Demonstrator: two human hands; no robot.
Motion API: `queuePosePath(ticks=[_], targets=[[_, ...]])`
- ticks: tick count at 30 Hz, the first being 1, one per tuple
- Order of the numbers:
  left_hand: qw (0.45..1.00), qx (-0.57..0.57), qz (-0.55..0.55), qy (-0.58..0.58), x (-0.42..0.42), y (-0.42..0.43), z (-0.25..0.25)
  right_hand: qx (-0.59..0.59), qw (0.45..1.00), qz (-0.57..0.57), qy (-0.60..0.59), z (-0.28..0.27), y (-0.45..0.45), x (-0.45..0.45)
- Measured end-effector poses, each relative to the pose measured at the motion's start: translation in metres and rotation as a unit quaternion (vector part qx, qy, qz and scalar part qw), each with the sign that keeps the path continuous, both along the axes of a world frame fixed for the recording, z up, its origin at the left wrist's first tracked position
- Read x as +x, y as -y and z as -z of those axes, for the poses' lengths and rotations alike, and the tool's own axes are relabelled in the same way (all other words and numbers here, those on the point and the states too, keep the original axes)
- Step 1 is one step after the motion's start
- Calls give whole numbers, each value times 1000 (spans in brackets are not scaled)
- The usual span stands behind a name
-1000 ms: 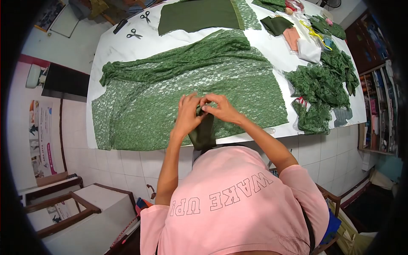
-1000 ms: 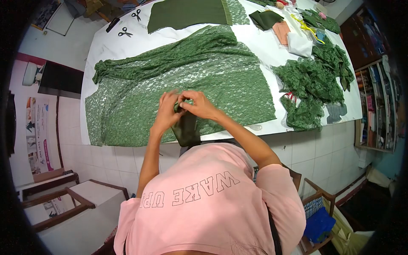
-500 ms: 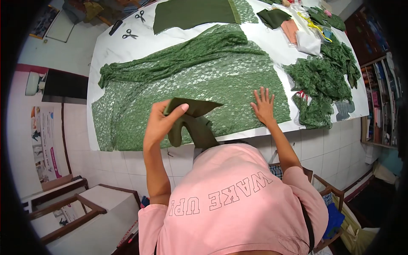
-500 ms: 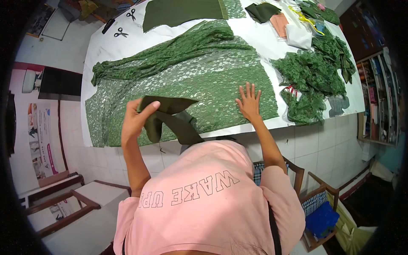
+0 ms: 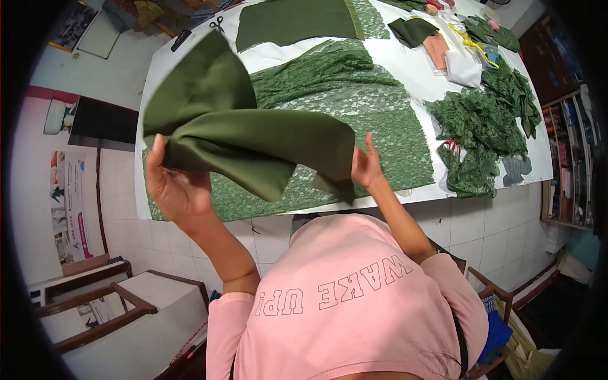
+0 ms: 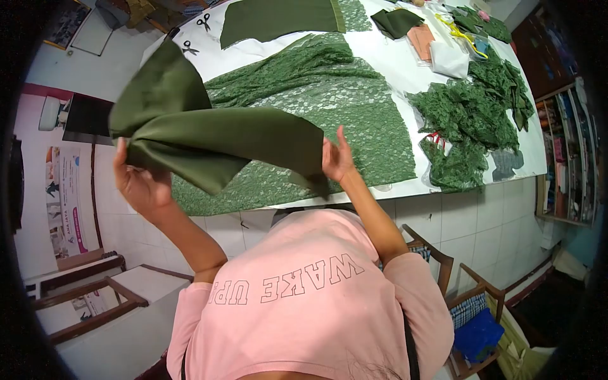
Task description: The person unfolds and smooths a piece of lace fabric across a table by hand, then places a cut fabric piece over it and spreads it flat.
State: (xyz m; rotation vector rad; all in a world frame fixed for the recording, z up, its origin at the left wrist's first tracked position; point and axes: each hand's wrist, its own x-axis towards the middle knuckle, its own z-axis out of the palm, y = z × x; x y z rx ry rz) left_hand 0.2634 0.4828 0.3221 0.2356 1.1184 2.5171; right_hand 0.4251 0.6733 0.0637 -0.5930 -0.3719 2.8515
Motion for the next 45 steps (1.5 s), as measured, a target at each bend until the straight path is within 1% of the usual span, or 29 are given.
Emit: queuePosePath(ticks=[2,3,4,5,6,7,10,11,14,15,18,19,21,23,25,26,28,29,31,33,34,36,37,39,40,41,42,43,45], targets=[[999,-22,-25,13,-12,6,22,-68,996,48,-36,-26,-4,-3],[996,-71,-37,46,-19,11,39,-68,996,50,-35,-22,-11,0],[988,-120,-49,80,-27,17,58,80,996,-38,-3,-12,-27,6],[988,-120,-50,82,-35,25,79,225,966,-127,30,-4,-43,13],[982,-166,-54,74,-44,34,100,365,904,-214,60,2,-54,20],[973,-212,-58,67,-51,41,115,366,903,-219,59,-2,-60,24],[967,-248,-36,33,-57,55,135,442,811,-326,204,-31,-72,34],[963,-267,-21,15,-57,57,138,444,808,-330,204,-30,-73,35],[964,-264,-8,11,-51,54,138,682,674,-263,107,-19,-72,41],[965,-264,-1,6,-48,52,137,684,671,-265,107,-16,-72,43],[967,-254,19,-26,-45,51,135,752,551,-349,95,-14,-73,44],[966,-252,30,-42,-44,52,134,753,550,-350,94,-22,-76,48],[967,-249,27,-45,-42,56,131,652,692,-272,152,-68,-83,57],[968,-243,27,-51,-39,59,129,538,821,-146,123,-85,-103,68],[967,-247,29,-55,-39,59,136,484,866,-77,105,-109,-122,70],[966,-248,28,-60,-39,60,142,483,866,-76,106,-117,-126,62],[966,-250,29,-65,-41,60,158,565,803,-59,181,-127,-129,37],[963,-261,22,-69,-44,58,169,565,802,-57,182,-118,-136,27],[957,-281,3,-75,-49,55,198,610,755,-100,218,-72,-149,4],[939,-323,-32,-118,-60,53,242,715,630,-128,275,-26,-157,-15],[915,-365,-67,-159,-64,56,269,716,630,-129,273,-3,-155,-19],[903,-391,-83,-160,-73,68,334,786,507,-93,343,39,-152,-23],[890,-415,-97,-162,-78,74,355,787,507,-93,340,56,-151,-20],[882,-449,-73,-126,-77,89,369,841,402,-78,354,80,-146,0],[872,-480,-44,-89,-73,97,375,841,401,-81,354,81,-144,11],[859,-509,-15,-52,-68,101,375,835,372,-90,395,81,-143,24],[860,-507,-13,-48,-65,104,376,827,342,-99,435,81,-141,37],[873,-488,-5,2,-61,105,366,828,338,-102,436,80,-139,50],[889,-446,14,102,-52,104,353,789,264,-96,546,77,-134,75]])
